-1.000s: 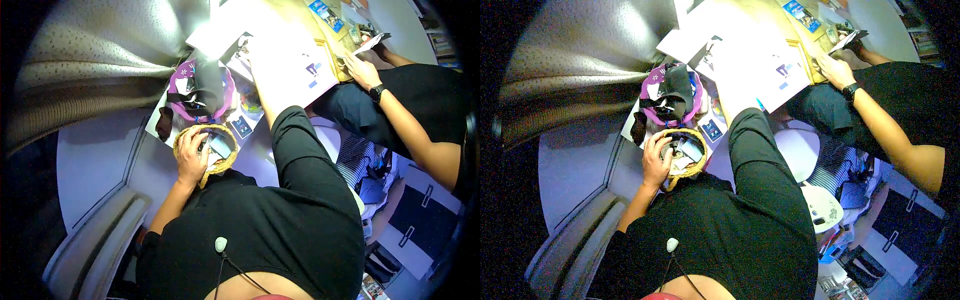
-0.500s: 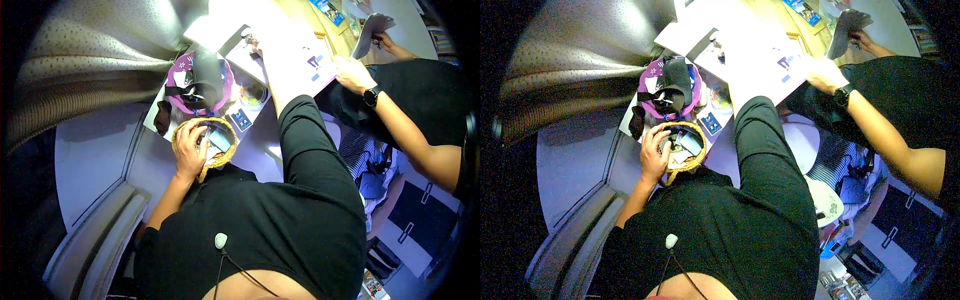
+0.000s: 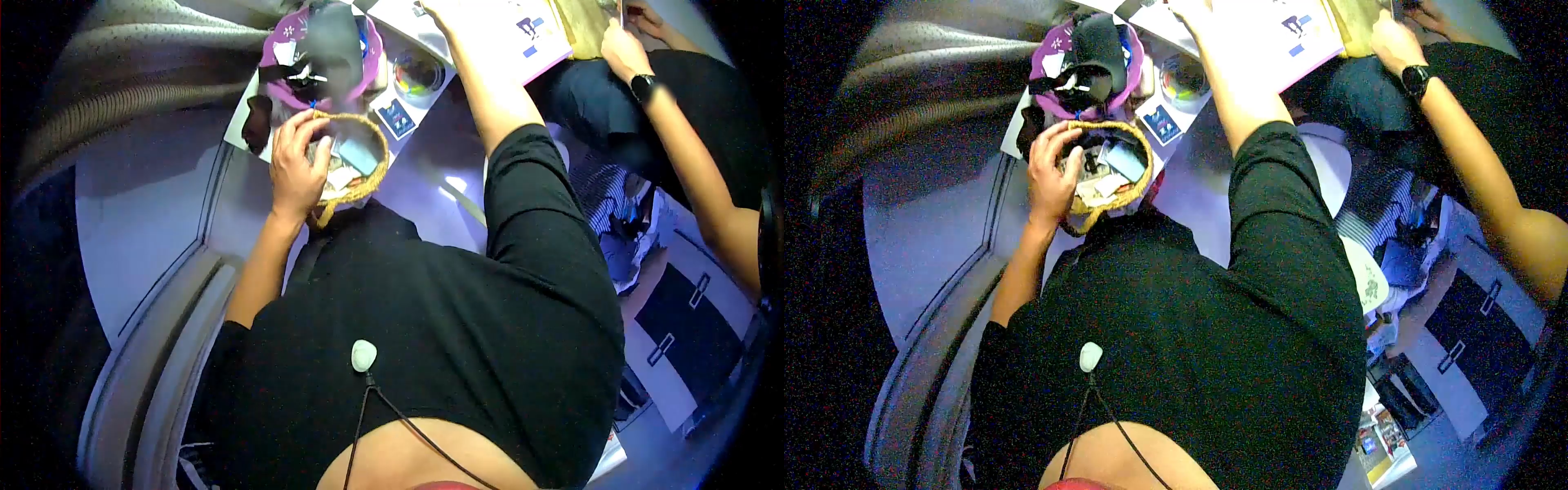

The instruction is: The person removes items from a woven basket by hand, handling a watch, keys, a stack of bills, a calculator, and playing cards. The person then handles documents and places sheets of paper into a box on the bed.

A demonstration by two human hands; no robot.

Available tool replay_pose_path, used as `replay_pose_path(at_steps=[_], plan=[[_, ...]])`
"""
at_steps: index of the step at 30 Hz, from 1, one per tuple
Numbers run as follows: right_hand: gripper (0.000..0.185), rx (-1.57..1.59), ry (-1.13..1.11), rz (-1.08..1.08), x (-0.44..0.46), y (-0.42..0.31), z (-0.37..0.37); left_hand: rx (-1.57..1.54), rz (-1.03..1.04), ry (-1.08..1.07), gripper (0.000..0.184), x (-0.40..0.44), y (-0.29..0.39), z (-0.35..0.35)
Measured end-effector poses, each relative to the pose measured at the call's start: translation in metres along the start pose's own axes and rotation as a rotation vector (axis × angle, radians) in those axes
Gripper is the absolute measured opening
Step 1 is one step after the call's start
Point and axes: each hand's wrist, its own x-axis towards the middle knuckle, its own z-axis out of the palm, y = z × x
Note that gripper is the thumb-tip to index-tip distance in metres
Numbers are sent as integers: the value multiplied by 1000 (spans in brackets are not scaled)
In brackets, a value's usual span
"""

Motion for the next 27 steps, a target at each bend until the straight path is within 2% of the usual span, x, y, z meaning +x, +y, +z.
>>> replay_pose_path(at_steps=[5, 6, 8, 9, 10, 12, 13, 14, 16, 17, 18, 19, 23, 24, 27], plan=[[28, 184, -46, 68, -110, 19, 18, -172, -24, 14, 24, -7, -12, 0], [25, 229, -38, 111, -141, 17, 22, -269, -20, 77, 26, -9, -18, 3], [35, 112, 30, 173, -194, 27, 32, -541, -51, 166, 28, -15, -37, 7], [35, 236, 26, 331, -222, 33, 38, -639, -230, 144, 30, -23, -45, 4], [36, 363, 23, 489, -250, 38, 43, -673, -303, 154, 28, -30, -63, 6], [38, 421, 20, 642, -303, 34, 48, -744, -498, 99, 24, -48, -103, 12], [37, 470, 20, 704, -329, 33, 53, -529, -482, 8, 19, -51, -112, 12], [37, 520, 20, 763, -353, 34, 60, -408, -397, -74, 16, -60, -135, 21], [33, 498, 29, 840, -398, 40, 77, -156, -369, -301, 18, -70, -158, 34], [21, 552, 47, 921, -413, 32, 79, -81, -276, -350, 26, -72, -164, 42], [21, 564, 66, 931, -427, 27, 84, -186, -367, -487, 29, -66, -165, 48], [15, 574, 116, 923, -440, 24, 90, -135, -219, -528, 32, -65, -163, 54], [15, 685, 224, 998, -477, 17, 102, 71, 475, -523, 50, -40, -132, 79], [14, 715, 254, 1009, -484, 14, 106, 115, 477, -580, 48, -34, -124, 83], [12, 770, 319, 1061, -508, 4, 119, 198, 595, -550, 47, -25, -121, 99]])
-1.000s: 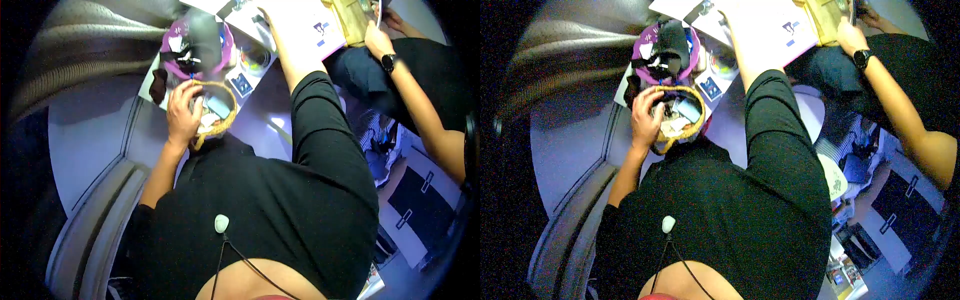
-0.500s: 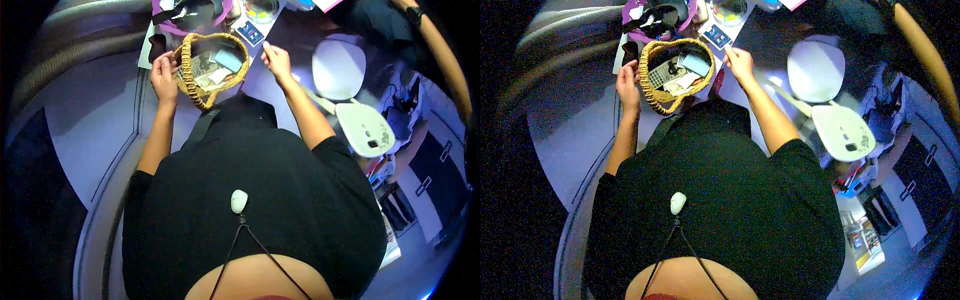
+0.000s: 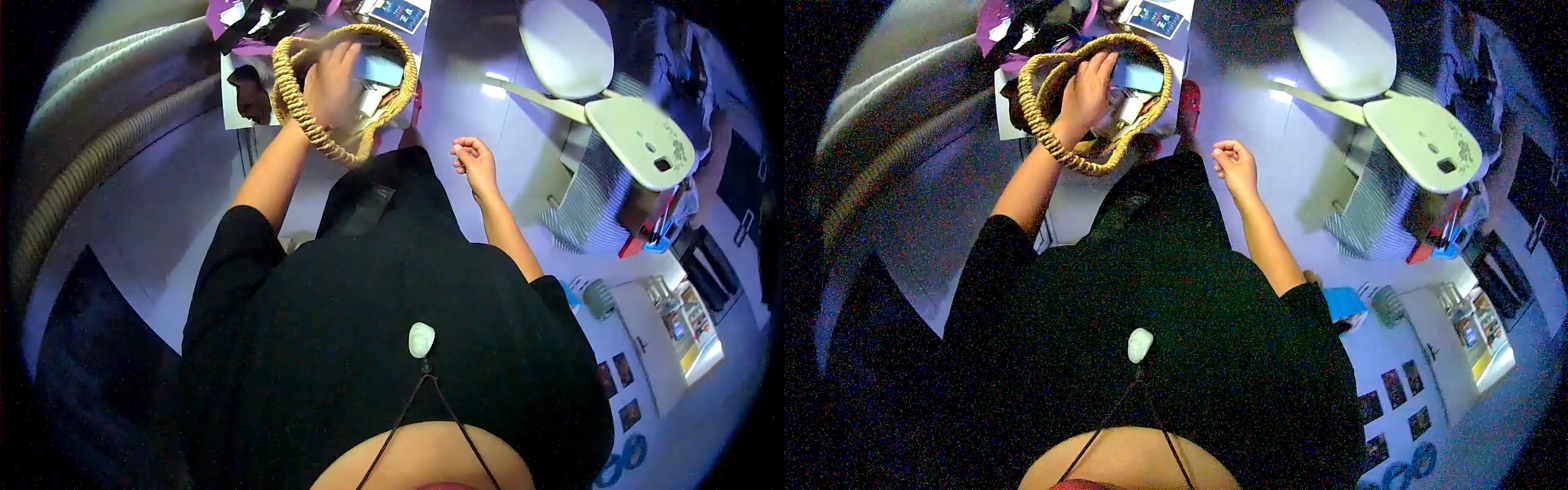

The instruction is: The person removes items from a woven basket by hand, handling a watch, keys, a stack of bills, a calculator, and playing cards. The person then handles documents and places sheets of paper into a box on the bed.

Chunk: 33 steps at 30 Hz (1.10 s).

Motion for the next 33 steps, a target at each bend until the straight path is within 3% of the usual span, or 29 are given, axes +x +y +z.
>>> replay_pose_path(at_steps=[7, 9, 15, 17, 25, 27, 28, 29, 31, 33], plan=[[11, 65, 25, 84, -20, 35, -7, 68, 40, 104, 43, 11, -12, 28], [11, 64, 17, 83, -18, 34, -10, 18, 155, -47, 46, 11, -10, 28], [11, 39, 11, 62, -10, 31, -18, 301, 212, -99, 44, 16, 2, 34], [11, 33, 2, 62, -9, 29, -19, 352, 111, -333, 49, 20, 6, 31], [12, 2, -23, -4, 1, 3, -17, 217, 247, -150, 34, 13, -3, 7], [13, 7, -46, -47, 4, -20, -6, -2, 47, -48, 25, 7, -3, -5], [16, 16, -101, -113, 5, -36, 1, -284, -243, -49, 21, -1, -5, 3], [19, 25, -154, -179, 7, -51, 10, -636, -531, -207, 22, -1, 0, -12], [23, 88, -208, -219, 12, -76, 29, -1402, -712, -358, 23, -17, -16, -1], [27, 119, -257, -217, 17, -95, 49, -1654, -858, -369, 25, -17, 9, -15]])
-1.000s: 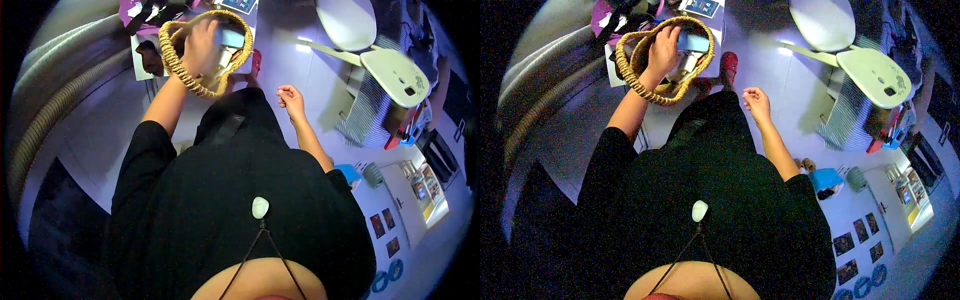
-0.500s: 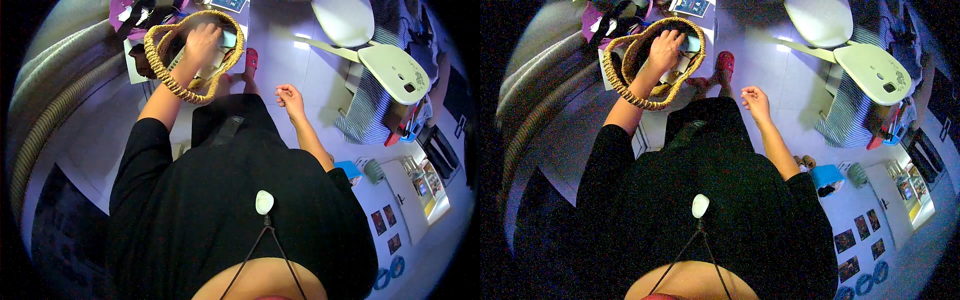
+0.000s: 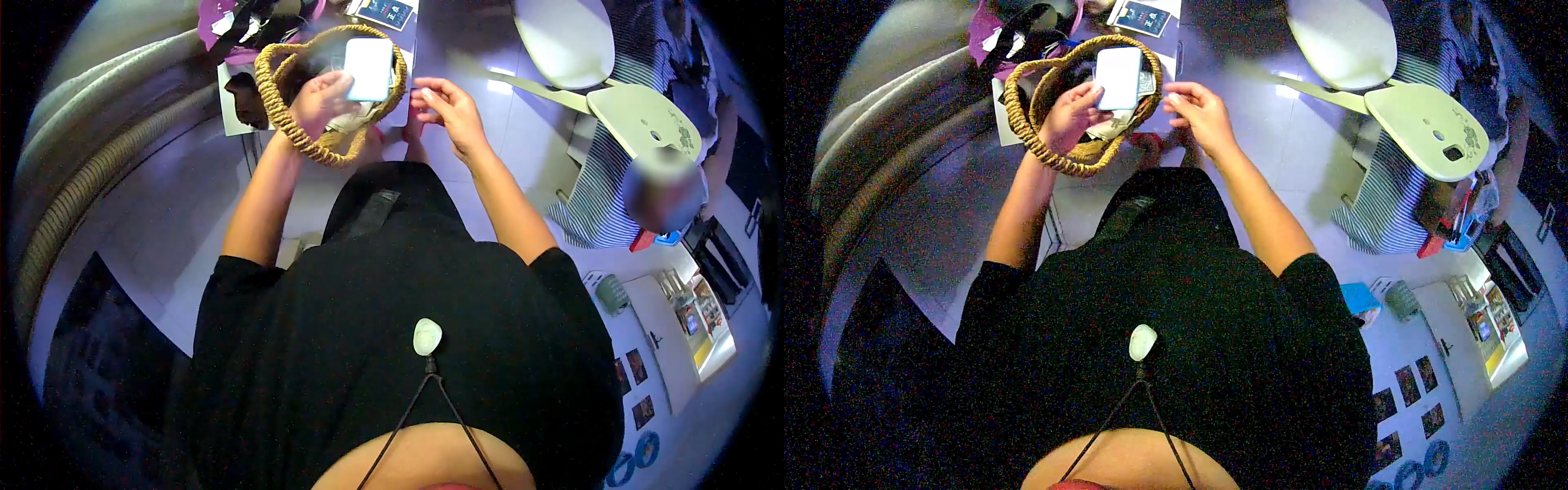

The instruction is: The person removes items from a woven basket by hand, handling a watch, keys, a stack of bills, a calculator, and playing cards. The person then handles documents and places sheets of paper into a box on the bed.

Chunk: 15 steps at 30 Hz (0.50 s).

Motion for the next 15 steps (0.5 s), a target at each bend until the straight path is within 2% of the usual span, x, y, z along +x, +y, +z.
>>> replay_pose_path(at_steps=[2, 4, 6, 8, 10, 11, 12, 14, 15], plan=[[30, 204, -21, 43, 9, -10, 17, -43, -22, -82, 25, -6, 3, 16], [31, 260, -30, 88, 12, -16, 25, -64, -23, -92, 25, -10, 5, 27], [33, 159, -81, -137, 18, -14, 27, 72, 41, -62, 24, -9, 6, 32], [21, -43, -19, -329, 19, -14, 27, 5, 70, -72, 30, -13, 9, 37], [22, -134, 95, -481, 16, -11, 30, -81, -64, -117, 34, -12, 12, 31], [28, -420, 164, -700, 11, -24, 30, -154, -168, -164, 36, -14, 18, 32], [28, -423, 162, -702, 9, -27, 29, -156, -165, -166, 36, -15, 19, 32], [32, -648, 177, -868, 7, -30, 29, -152, -137, -207, 35, -15, 21, 34], [31, -700, 146, -876, 8, -28, 27, -84, -135, -194, 34, -15, 24, 37]])
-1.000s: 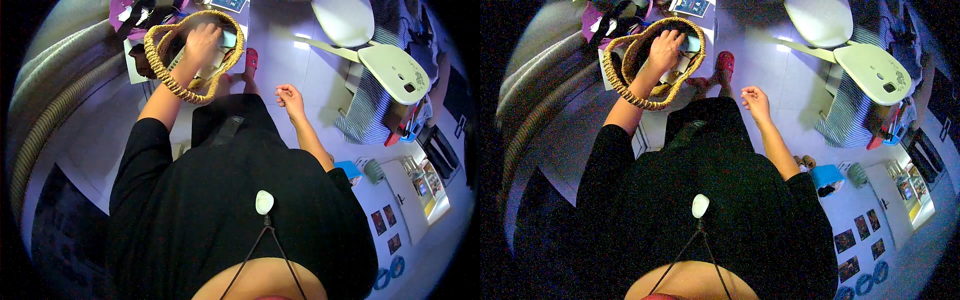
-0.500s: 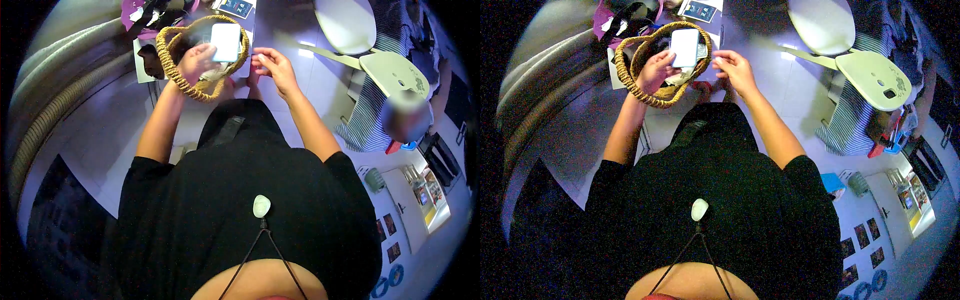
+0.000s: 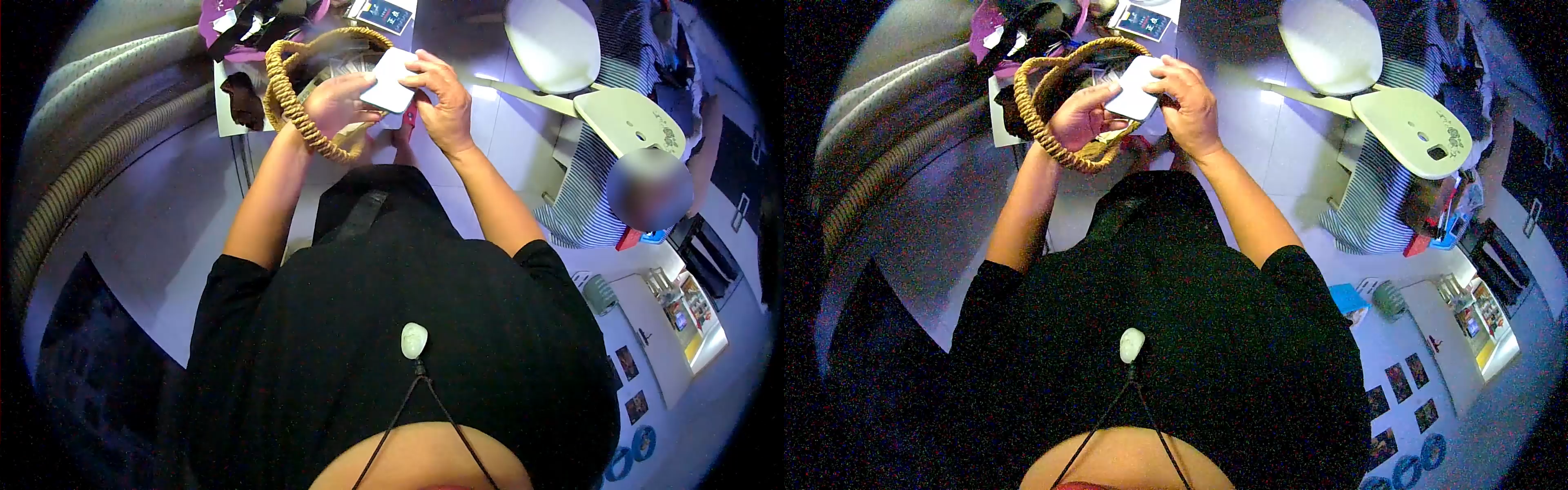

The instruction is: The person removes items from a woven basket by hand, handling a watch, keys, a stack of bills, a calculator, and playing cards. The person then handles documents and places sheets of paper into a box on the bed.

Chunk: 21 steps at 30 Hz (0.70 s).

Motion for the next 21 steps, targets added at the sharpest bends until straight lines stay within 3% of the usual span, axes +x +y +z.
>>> replay_pose_path(at_steps=[5, 7, 8, 9, 11, 18, 21], plan=[[36, -75, 191, 84, -3, -1, 12, 55, 67, -2, 32, -1, -5, -1], [25, 793, 350, 570, -9, 2, 18, 28, 138, 19, 33, -1, -7, -2], [22, 959, 287, 691, -8, 0, 14, 18, 126, 11, 33, 0, -8, -4], [22, 957, 287, 690, -9, -1, 14, 18, 127, 9, 33, 1, -9, -6], [25, 992, 77, 817, -10, -6, 14, 32, 147, 9, 34, 1, -11, -8], [21, 914, 76, 754, -16, -5, 19, 21, 105, 84, 38, -2, -11, -3], [26, 958, 118, 772, -18, -10, 21, 163, 149, 67, 41, -3, -13, -3]])
